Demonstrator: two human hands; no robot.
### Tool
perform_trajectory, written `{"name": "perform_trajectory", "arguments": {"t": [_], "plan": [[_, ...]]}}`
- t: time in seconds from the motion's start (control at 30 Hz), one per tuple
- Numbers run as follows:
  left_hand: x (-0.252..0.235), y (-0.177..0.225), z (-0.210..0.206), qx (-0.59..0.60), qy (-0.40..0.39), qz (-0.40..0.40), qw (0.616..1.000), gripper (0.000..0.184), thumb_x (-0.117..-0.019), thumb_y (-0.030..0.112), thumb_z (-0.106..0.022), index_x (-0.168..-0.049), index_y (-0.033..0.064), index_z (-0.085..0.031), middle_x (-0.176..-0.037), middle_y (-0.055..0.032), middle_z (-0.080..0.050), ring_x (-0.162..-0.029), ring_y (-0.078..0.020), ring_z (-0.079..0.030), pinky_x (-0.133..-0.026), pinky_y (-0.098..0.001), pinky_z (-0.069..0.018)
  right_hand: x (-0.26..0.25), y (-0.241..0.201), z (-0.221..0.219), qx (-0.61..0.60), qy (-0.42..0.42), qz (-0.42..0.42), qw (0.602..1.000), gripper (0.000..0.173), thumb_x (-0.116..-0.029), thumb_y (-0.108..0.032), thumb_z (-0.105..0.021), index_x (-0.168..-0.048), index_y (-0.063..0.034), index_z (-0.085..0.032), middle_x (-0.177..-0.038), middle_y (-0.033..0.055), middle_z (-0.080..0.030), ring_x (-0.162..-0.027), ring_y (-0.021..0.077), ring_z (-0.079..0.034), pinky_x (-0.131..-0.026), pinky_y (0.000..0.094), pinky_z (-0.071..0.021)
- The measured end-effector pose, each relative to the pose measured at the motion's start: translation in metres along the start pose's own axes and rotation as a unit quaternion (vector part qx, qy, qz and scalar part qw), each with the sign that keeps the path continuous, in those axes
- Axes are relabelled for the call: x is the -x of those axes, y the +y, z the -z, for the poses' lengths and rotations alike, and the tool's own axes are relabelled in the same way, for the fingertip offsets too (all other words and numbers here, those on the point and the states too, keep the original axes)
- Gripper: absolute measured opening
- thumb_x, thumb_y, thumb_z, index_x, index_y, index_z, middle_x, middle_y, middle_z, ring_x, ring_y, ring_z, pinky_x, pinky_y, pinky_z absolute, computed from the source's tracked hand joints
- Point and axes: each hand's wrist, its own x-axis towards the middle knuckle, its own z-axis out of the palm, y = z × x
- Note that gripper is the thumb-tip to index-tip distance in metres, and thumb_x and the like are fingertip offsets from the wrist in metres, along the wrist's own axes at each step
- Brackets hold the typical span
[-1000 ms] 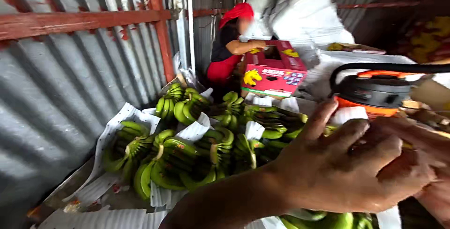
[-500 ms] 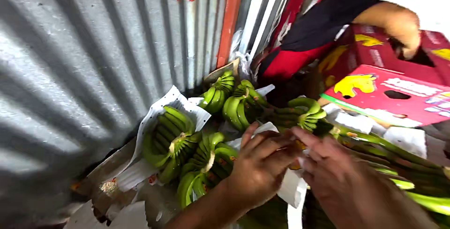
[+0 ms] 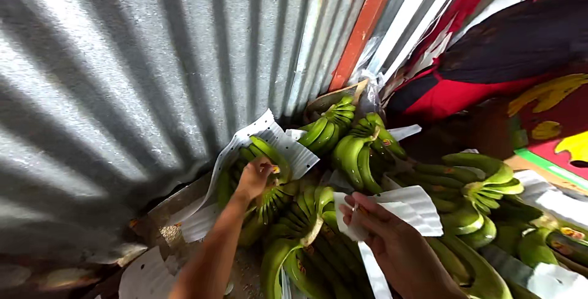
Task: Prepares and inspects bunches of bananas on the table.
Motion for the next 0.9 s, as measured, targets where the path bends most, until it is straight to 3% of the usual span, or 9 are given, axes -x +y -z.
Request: {"name": "perform_trajectory", "arguments": {"t": [0.13, 0.27, 0.37, 0.43, 0.5, 0.57, 0.63, 0.73, 0.9], "plan": [[-0.059, -0.038, 0.003, -0.148, -0.081, 0.067, 0.983, 0.035, -0.1037, 0.018, -0.061, -0.128, -0.0063, -0.061, -0.133, -0.0257, -0.061, -0.127, -0.0358, -0.058, -0.111, -0.0496, -0.0425, 0.008, -0.012, 0.005, 0.083, -0.057, -0.023, 0.995, 0.034, -0.0921, 0.013, -0.056, -0.124, 0.0027, -0.062, -0.105, 0.0076, -0.073, -0.09, 0.0164, -0.074, -0.077, 0.0296, -0.0625], [-0.079, -0.028, -0.009, -0.257, -0.089, 0.134, 0.953, 0.044, -0.1025, 0.029, -0.063, -0.134, -0.0012, -0.06, -0.139, -0.0235, -0.059, -0.132, -0.0381, -0.056, -0.109, -0.0558, -0.0438, 0.008, -0.018, 0.006, 0.086, -0.084, -0.049, 0.992, 0.029, -0.099, 0.007, -0.047, -0.123, 0.0028, -0.064, -0.105, 0.0068, -0.074, -0.093, 0.0166, -0.074, -0.082, 0.0302, -0.0617], [-0.072, -0.017, -0.009, -0.307, -0.026, 0.174, 0.935, 0.073, -0.0981, 0.038, -0.068, -0.155, 0.0069, -0.035, -0.144, -0.0229, -0.057, -0.129, -0.0416, -0.059, -0.103, -0.0598, -0.0485, 0.007, -0.011, 0.002, 0.089, -0.077, -0.026, 0.993, 0.033, -0.095, 0.012, -0.051, -0.124, 0.0013, -0.064, -0.103, 0.0093, -0.074, -0.09, 0.0187, -0.075, -0.077, 0.0314, -0.0635], [-0.058, -0.003, -0.009, -0.238, 0.025, 0.105, 0.965, 0.066, -0.0968, 0.035, -0.071, -0.15, 0.0068, -0.043, -0.14, -0.0235, -0.058, -0.124, -0.0411, -0.062, -0.1, -0.0585, -0.0501, 0.004, -0.006, -0.001, 0.103, -0.061, -0.011, 0.993, 0.039, -0.0925, 0.012, -0.057, -0.129, 0.0, -0.062, -0.099, 0.0111, -0.075, -0.085, 0.0195, -0.075, -0.073, 0.0317, -0.0636], [-0.029, 0.021, -0.016, -0.087, 0.044, -0.089, 0.991, 0.041, -0.0941, 0.021, -0.073, -0.128, -0.0015, -0.064, -0.122, -0.0218, -0.066, -0.108, -0.0316, -0.066, -0.094, -0.047, -0.0544, 0.001, -0.004, -0.006, 0.114, -0.049, -0.014, 0.992, 0.044, -0.0925, 0.01, -0.06, -0.134, -0.0019, -0.061, -0.096, 0.0098, -0.075, -0.081, 0.0168, -0.074, -0.071, 0.0301, -0.0623], [0.009, 0.04, -0.033, 0.033, -0.012, -0.308, 0.951, 0.018, -0.0898, 0.009, -0.074, -0.104, -0.0013, -0.076, -0.11, -0.0136, -0.072, -0.107, -0.0188, -0.068, -0.096, -0.0352, -0.0557, 0.001, -0.002, -0.011, 0.123, -0.046, -0.021, 0.991, 0.043, -0.0936, 0.008, -0.061, -0.136, -0.0022, -0.061, -0.098, 0.0088, -0.076, -0.081, 0.0152, -0.074, -0.071, 0.0295, -0.062], [0.044, 0.056, -0.048, -0.028, -0.037, -0.418, 0.907, 0.014, -0.0884, 0.009, -0.075, -0.101, 0.0094, -0.08, -0.11, -0.0052, -0.075, -0.111, -0.0176, -0.068, -0.103, -0.042, -0.0511, 0.002, 0.001, -0.016, 0.137, -0.053, -0.003, 0.989, 0.039, -0.0935, 0.006, -0.062, -0.132, -0.002, -0.064, -0.101, 0.0073, -0.075, -0.085, 0.0128, -0.073, -0.074, 0.0279, -0.0613], [0.065, 0.057, -0.063, -0.14, 0.078, -0.457, 0.875, 0.009, -0.0842, 0.011, -0.076, -0.093, 0.0145, -0.078, -0.097, 0.0002, -0.076, -0.096, -0.0159, -0.072, -0.099, -0.0437, -0.053, 0.005, 0.008, -0.019, 0.211, -0.078, 0.079, 0.971, 0.04, -0.0901, 0.005, -0.06, -0.129, -0.0041, -0.067, -0.106, 0.0019, -0.076, -0.092, 0.0048, -0.071, -0.081, 0.0217, -0.0584], [0.076, 0.043, -0.059, -0.162, 0.15, -0.48, 0.849, 0.003, -0.0881, 0.01, -0.073, -0.085, 0.0115, -0.072, -0.093, -0.0025, -0.075, -0.093, -0.0176, -0.073, -0.107, -0.0447, -0.0491, 0.016, 0.015, -0.029, 0.266, -0.117, 0.117, 0.95, 0.054, -0.0866, 0.007, -0.055, -0.14, -0.0029, -0.058, -0.128, 0.0037, -0.07, -0.112, 0.0037, -0.066, -0.095, 0.0216, -0.055]]}}
